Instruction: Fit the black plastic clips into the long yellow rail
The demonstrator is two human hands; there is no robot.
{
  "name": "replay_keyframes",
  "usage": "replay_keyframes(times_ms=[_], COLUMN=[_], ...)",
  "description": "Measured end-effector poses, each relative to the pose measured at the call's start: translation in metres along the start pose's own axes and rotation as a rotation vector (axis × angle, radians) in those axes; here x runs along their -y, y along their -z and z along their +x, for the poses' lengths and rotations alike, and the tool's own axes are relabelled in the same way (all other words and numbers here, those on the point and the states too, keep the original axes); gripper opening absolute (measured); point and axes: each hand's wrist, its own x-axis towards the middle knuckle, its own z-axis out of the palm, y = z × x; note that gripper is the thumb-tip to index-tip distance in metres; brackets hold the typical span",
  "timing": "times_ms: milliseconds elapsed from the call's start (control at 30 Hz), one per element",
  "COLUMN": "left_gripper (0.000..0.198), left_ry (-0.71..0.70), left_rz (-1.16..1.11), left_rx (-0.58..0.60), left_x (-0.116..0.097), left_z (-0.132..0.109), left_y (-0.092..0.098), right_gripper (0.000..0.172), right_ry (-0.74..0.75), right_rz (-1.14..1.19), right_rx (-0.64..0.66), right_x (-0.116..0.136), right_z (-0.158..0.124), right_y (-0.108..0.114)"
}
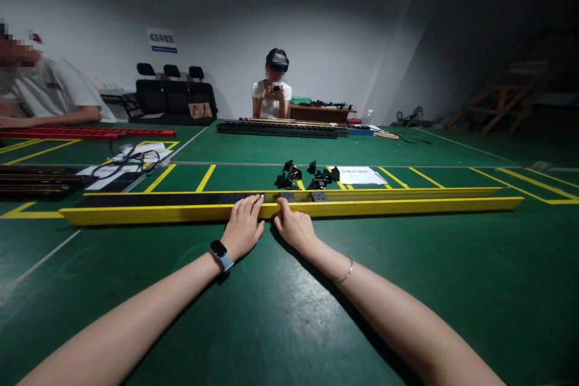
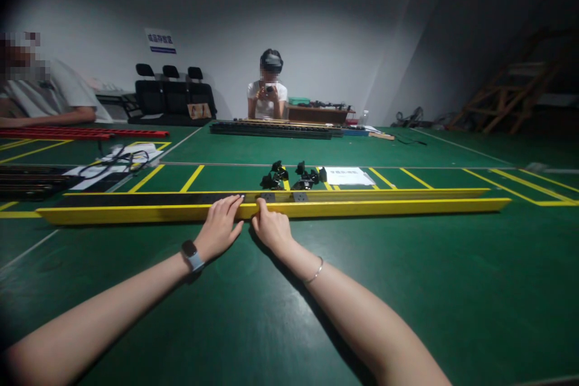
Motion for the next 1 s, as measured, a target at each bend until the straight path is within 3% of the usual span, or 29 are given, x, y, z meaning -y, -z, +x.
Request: replay_keyframes(times_ms=[133,333,567,1000], left_gripper=[0.055,0.054,0.055,0.055], left_ry=[-0.001,-0.007,-0.007,-0.026], left_rz=[0.007,0.012,0.014,0.044], left_rx=[0.004,0.006,0.003,0.001], left_x=[-0.0003,-0.0001,-0.0007,0.0003], left_z=[-0.0001,-0.0001,-0.0001,0.0000], left_y=[0.0010,0.0018,0.0022,0.0011], right_gripper=[0.042,0.046,0.034,0.039], right_ry=[-0.031,0.059,-0.030,-0.156], right_rz=[0.006,0.014,0.011,0.039], right_rx=[-0.018,-0.021,-0.025,-0.034], right_x=[-0.0048,-0.0084,-0.0046,-0.0042], right_z=[0.0001,0.0028,0.0044,0.0015], right_y=[-0.0037,-0.0067,-0.0058,-0.0067])
